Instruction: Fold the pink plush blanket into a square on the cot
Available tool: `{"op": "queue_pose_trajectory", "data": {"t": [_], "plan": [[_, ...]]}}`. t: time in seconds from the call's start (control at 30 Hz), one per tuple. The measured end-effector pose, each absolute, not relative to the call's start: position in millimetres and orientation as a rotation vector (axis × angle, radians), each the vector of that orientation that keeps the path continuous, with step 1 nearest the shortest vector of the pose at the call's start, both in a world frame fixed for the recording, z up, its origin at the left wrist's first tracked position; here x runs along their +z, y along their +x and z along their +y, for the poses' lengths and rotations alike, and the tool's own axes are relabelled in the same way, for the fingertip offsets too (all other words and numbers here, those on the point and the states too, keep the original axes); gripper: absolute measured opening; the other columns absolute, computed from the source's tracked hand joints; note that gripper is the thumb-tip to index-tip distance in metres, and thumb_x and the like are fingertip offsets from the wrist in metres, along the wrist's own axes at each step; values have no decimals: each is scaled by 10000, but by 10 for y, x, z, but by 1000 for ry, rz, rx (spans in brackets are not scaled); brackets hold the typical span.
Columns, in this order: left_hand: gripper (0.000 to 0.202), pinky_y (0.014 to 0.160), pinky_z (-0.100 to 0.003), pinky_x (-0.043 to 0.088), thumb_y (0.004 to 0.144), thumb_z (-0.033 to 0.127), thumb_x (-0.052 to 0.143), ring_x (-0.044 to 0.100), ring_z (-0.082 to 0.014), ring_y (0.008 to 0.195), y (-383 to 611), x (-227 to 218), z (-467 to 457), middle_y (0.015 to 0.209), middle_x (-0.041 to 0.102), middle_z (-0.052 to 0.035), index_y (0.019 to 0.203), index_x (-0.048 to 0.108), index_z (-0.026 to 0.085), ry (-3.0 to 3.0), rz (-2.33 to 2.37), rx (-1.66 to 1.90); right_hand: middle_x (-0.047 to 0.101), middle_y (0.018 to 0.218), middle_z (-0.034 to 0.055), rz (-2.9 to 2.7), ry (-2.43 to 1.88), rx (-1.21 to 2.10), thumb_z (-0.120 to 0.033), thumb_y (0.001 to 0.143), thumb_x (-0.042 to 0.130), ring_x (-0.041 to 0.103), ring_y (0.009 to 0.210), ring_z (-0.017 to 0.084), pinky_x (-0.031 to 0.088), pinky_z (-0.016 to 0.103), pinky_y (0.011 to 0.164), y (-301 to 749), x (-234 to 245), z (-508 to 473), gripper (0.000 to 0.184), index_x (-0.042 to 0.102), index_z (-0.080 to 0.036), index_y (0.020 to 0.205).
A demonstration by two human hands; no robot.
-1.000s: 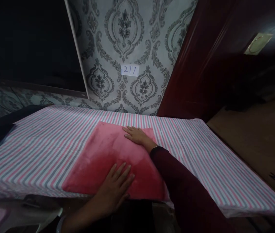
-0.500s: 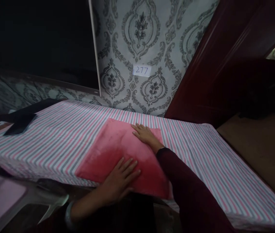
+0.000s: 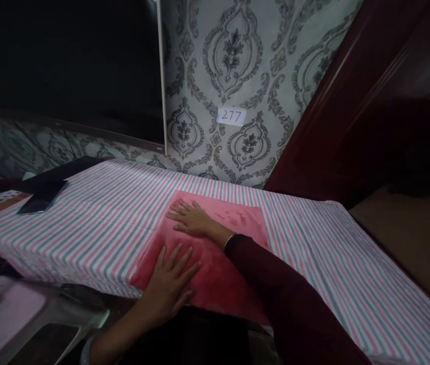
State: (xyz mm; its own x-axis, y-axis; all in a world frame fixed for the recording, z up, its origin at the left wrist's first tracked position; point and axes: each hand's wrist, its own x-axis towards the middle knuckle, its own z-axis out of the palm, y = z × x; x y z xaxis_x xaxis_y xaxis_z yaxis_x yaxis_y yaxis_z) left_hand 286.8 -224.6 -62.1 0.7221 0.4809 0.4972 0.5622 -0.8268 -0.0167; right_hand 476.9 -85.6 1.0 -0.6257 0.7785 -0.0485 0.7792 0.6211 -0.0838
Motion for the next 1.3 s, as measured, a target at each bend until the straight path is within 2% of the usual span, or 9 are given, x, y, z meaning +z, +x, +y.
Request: {"op": "queue_pose_trajectory", "data": {"t": [0.1,0.27,0.43,0.6,0.77,0.87,1.03,1.17,1.3], "plan": [[702,1223,-640,22,850,332,663,217,-378,1536,2867,-636,-2250,1643,370,-79,1524,467,304,-2731,-818,-756,119,1714,7,2798,1457,-153,-587,1055,345,48,1578,320,124,642,1229,4837,-33,-599,620,262,-352,1623],[694,1234,-617,1,864,333,638,192,-372,1547,2856,-615,-2255,1641,373,-72,1533,461,278,-2720,-797,-778,167,1708,25,2730,1683,-380,-635,1046,286,199,1552,326,219,614,1219,4902,-116,-263,638,269,-361,1621],[708,1234,-616,34,869,328,633,215,-381,1539,2853,-651,-2239,1640,372,-83,1548,440,275,-2714,-802,-782,292,1674,8,2736,1804,-501,-647,1046,248,229,1541,306,213,599,1225,4900,-219,-139,641,276,-360,1619],[675,1242,-591,24,881,333,627,237,-358,1531,2862,-684,-2198,1625,403,-71,1533,462,280,-2681,-796,-836,290,1674,24,2711,1846,-484,-621,1052,282,253,1535,302,211,575,1231,4871,-171,-176,630,283,-346,1619],[633,1247,-563,47,894,312,621,259,-342,1520,2877,-686,-2168,1612,428,-42,1514,490,304,-2661,-785,-897,123,1716,41,2683,1928,-450,-602,1057,313,116,1571,329,116,606,1245,4801,40,-282,643,216,-343,1638],[614,1246,-555,62,901,333,624,286,-341,1508,2863,-690,-2144,1597,452,-44,1503,504,314,-2660,-785,-911,66,1721,37,2756,1959,-457,-614,1061,267,55,1578,328,110,631,1240,4837,180,-504,646,190,-343,1642],[576,1234,-596,116,909,309,609,364,-351,1472,2896,-621,-2158,1566,488,-87,1479,528,296,-2660,-809,-912,162,1709,8,2836,1780,-392,-613,1060,309,69,1579,297,79,607,1253,5216,255,-1224,592,316,-376,1603],[595,1247,-590,145,926,296,574,431,-308,1434,3173,-516,-2295,1523,530,-120,1510,478,231,-2778,-715,-860,157,1708,-15,2837,1617,-413,-579,1069,333,68,1581,265,32,618,1248,5551,198,-1671,562,283,-407,1602],[585,1247,-627,-2,937,381,589,397,-318,1455,3497,-571,-2414,1546,505,-119,1494,488,233,-2793,-652,-837,138,1709,-5,2797,1538,-365,-562,1068,355,59,1580,293,52,656,1230,5637,109,-1681,570,267,-400,1607]]}}
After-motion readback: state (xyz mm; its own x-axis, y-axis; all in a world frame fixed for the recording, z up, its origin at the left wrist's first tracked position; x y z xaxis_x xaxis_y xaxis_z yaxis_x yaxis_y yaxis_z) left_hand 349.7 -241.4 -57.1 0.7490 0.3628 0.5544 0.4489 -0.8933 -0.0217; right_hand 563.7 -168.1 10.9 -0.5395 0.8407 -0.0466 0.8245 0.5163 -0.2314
